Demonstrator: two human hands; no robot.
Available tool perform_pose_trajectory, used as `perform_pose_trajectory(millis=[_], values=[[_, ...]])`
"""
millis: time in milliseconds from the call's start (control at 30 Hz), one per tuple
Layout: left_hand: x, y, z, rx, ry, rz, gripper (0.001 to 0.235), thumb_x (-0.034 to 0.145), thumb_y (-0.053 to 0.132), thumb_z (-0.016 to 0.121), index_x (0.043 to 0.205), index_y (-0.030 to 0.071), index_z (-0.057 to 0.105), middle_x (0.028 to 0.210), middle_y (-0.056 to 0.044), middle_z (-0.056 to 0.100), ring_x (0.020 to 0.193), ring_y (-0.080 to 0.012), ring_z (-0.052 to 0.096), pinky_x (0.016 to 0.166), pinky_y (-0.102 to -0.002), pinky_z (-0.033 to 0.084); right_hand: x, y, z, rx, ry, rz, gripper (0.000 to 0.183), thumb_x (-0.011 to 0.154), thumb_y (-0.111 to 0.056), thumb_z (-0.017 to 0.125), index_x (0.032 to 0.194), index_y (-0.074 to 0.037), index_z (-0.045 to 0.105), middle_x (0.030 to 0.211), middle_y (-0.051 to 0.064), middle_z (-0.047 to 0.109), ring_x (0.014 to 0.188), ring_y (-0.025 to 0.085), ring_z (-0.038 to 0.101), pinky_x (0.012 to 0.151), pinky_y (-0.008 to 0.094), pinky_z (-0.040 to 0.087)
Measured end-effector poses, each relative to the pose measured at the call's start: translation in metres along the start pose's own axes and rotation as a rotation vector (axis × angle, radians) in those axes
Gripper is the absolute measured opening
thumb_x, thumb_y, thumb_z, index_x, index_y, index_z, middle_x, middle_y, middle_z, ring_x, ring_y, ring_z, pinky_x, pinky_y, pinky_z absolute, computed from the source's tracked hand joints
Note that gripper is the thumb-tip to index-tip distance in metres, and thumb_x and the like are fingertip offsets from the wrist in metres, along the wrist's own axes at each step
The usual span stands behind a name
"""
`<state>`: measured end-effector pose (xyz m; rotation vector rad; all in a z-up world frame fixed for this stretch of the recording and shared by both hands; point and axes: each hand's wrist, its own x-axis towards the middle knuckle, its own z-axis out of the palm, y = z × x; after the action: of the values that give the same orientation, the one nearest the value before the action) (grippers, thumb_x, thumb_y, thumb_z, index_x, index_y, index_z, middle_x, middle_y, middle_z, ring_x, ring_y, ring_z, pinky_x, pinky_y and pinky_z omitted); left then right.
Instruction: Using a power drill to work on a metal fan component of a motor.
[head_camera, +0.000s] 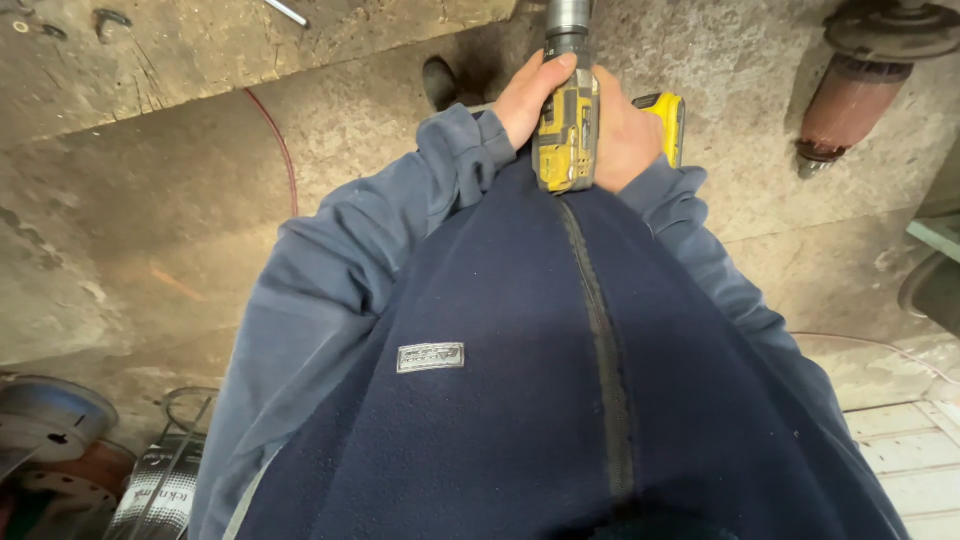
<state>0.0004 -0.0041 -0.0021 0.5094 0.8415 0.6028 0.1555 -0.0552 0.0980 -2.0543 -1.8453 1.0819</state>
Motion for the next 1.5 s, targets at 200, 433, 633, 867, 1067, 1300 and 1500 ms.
perform_pose_trajectory(millis=[200, 433, 633, 867, 1067, 1300, 1500], values=[[-0.009, -0.004, 0.001, 0.001, -0.031, 0.000, 0.040, 0.099, 0.034, 0.057, 0.121, 0.001, 0.059, 0.099, -0.008, 0.064, 0.086, -0.0146, 0.057, 0.081, -0.028, 0.049, -0.013, 0.004, 0.009, 0.004, 0.028, -0.004, 0.056, 0.095, -0.021, 0.070, 0.145, -0.010, 0.049, 0.112, 0.016, 0.072, 0.090, 0.039, 0.071, 0.074, 0.044, 0.054], [-0.016, -0.016, 0.000, 0.004, -0.020, -0.016, 0.041, 0.099, 0.033, 0.057, 0.123, 0.001, 0.060, 0.100, -0.008, 0.065, 0.088, -0.0145, 0.057, 0.082, -0.028, 0.049, -0.025, 0.006, 0.016, 0.021, 0.015, 0.037, 0.055, 0.096, -0.024, 0.068, 0.146, -0.010, 0.049, 0.115, 0.015, 0.072, 0.093, 0.037, 0.071, 0.076, 0.043, 0.053], [-0.021, -0.017, 0.002, 0.003, -0.037, -0.051, 0.040, 0.099, 0.032, 0.057, 0.124, 0.001, 0.059, 0.100, -0.008, 0.064, 0.087, -0.0142, 0.056, 0.081, -0.028, 0.049, -0.035, -0.004, 0.016, 0.045, 0.095, -0.024, 0.046, 0.098, -0.018, 0.069, 0.140, -0.009, 0.054, 0.112, 0.012, 0.072, 0.089, 0.033, 0.071, 0.073, 0.040, 0.054], [-0.026, -0.019, 0.003, 0.008, -0.050, -0.051, 0.040, 0.099, 0.033, 0.057, 0.124, 0.001, 0.059, 0.099, -0.008, 0.064, 0.087, -0.0136, 0.056, 0.081, -0.028, 0.049, -0.041, 0.010, 0.025, 0.009, 0.047, 0.018, 0.058, 0.096, -0.021, 0.069, 0.148, -0.011, 0.047, 0.120, 0.016, 0.071, 0.093, 0.040, 0.071, 0.075, 0.045, 0.055], [-0.027, -0.023, 0.003, 0.043, -0.084, -0.042, 0.046, 0.099, 0.037, 0.057, 0.129, 0.001, 0.056, 0.101, -0.009, 0.064, 0.088, -0.0148, 0.057, 0.082, -0.029, 0.051, -0.046, 0.005, 0.018, 0.035, 0.036, 0.013, 0.053, 0.100, -0.018, 0.065, 0.148, -0.008, 0.046, 0.109, 0.019, 0.072, 0.088, 0.038, 0.071, 0.073, 0.044, 0.054], [-0.027, -0.028, 0.004, 0.013, -0.095, -0.047, 0.043, 0.099, 0.035, 0.057, 0.124, 0.000, 0.056, 0.100, -0.009, 0.064, 0.087, -0.0145, 0.058, 0.081, -0.029, 0.051, -0.047, -0.004, 0.016, 0.108, -0.001, 0.144, 0.051, 0.099, -0.025, 0.064, 0.146, -0.011, 0.049, 0.111, 0.013, 0.072, 0.093, 0.032, 0.071, 0.078, 0.039, 0.053], [-0.029, -0.029, 0.005, -0.003, -0.094, -0.062, 0.042, 0.098, 0.035, 0.057, 0.121, 0.000, 0.057, 0.098, -0.009, 0.064, 0.086, -0.0142, 0.058, 0.081, -0.029, 0.052, -0.048, -0.011, 0.014, 0.188, -0.051, 0.268, 0.049, 0.101, -0.030, 0.060, 0.145, -0.014, 0.050, 0.115, 0.011, 0.072, 0.099, 0.027, 0.070, 0.084, 0.035, 0.053]])
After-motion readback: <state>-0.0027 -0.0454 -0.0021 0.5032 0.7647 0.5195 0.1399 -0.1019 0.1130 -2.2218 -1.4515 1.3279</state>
